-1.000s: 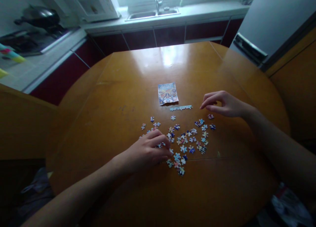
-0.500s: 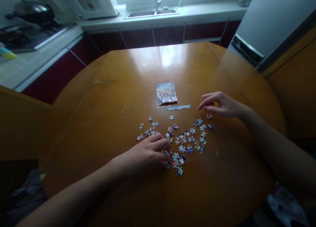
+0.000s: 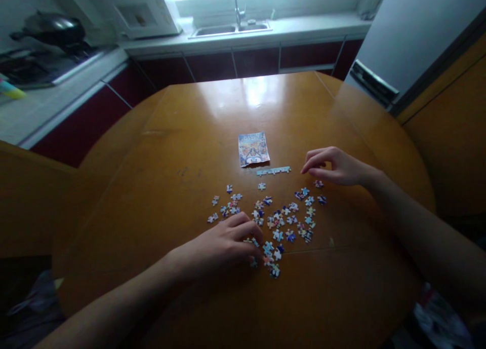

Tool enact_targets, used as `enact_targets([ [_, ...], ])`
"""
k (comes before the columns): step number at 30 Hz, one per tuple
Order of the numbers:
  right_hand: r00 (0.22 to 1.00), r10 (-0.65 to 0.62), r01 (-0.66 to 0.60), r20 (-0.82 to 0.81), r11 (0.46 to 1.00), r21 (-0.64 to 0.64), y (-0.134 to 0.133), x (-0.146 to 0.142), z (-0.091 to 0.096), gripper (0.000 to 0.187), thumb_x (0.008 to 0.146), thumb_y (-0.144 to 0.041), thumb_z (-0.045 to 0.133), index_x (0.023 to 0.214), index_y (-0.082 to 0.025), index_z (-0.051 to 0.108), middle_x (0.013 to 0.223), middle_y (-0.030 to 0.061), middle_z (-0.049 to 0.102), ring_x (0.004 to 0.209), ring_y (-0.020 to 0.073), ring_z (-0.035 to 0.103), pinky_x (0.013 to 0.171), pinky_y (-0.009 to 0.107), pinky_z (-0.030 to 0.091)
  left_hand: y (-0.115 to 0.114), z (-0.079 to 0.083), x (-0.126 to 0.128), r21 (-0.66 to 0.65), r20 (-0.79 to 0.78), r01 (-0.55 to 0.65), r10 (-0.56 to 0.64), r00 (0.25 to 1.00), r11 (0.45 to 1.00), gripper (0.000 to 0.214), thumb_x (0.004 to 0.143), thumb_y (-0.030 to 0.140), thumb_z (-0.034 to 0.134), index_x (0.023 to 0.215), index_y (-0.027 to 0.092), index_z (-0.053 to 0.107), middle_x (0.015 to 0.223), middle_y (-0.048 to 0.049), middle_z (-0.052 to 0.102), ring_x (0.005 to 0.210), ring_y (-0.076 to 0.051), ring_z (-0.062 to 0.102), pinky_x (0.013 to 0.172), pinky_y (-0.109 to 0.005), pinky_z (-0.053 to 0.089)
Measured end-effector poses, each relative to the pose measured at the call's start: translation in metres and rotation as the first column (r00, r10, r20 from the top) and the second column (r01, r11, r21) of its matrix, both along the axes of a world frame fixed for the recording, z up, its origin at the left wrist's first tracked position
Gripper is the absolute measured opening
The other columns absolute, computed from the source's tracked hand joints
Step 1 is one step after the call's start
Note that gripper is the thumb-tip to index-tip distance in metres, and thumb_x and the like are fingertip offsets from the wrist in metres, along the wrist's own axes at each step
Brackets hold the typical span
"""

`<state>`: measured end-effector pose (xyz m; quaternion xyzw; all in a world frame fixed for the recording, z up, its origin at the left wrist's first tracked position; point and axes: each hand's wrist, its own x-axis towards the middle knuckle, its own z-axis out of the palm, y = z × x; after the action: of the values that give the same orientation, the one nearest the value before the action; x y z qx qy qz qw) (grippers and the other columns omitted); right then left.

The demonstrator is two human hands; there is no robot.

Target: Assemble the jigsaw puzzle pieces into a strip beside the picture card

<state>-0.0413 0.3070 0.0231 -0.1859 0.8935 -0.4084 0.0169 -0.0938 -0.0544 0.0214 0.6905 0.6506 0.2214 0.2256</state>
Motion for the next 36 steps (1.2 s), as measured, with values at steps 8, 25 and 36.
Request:
enact_targets([
  [8,1.0,-0.01,0.01,0.013,1.0,-0.006,-0.001,0.0,0.001,0.017,0.091,-0.025,0.061,0.095,-0.016,0.074,0.084,0.0049,0.066,0.072,0.015,0.057,0.066,0.031,0.042,0.0,0.001,-0.001,0.031,0.002,0.01,-0.01,1.0,0.999,0.02,0.093,0.019,0.066,0.112,0.025,0.071,0.112,-0.006,0.064,0.104,-0.019,0.052,0.093,-0.029,0.049],
  [25,0.985,-0.129,0.137,-0.112,0.989,0.061,-0.002,-0.006,-0.006,0.021,0.093,-0.027,0.059,0.085,-0.014,0.074,0.079,0.0048,0.065,0.068,0.0125,0.054,0.059,0.026,0.039,-0.004,-0.015,-0.005,0.161,-0.019,-0.035,0.038,0.999,0.986,0.022,0.092,0.013,0.066,0.112,0.022,0.067,0.108,-0.0083,0.065,0.098,-0.019,0.054,0.086,-0.03,0.048],
  [36,0.996,0.082,-0.079,-0.024,0.991,0.109,-0.017,0.003,0.0,0.016,0.092,-0.024,0.062,0.1,-0.018,0.075,0.091,0.0058,0.068,0.079,0.0142,0.06,0.071,0.028,0.046,-0.001,-0.017,-0.013,0.401,-0.019,-0.183,0.208,0.978,0.898,0.019,0.098,0.015,0.055,0.114,0.018,0.065,0.093,-0.0072,0.066,0.084,-0.017,0.056,0.076,-0.03,0.049],
])
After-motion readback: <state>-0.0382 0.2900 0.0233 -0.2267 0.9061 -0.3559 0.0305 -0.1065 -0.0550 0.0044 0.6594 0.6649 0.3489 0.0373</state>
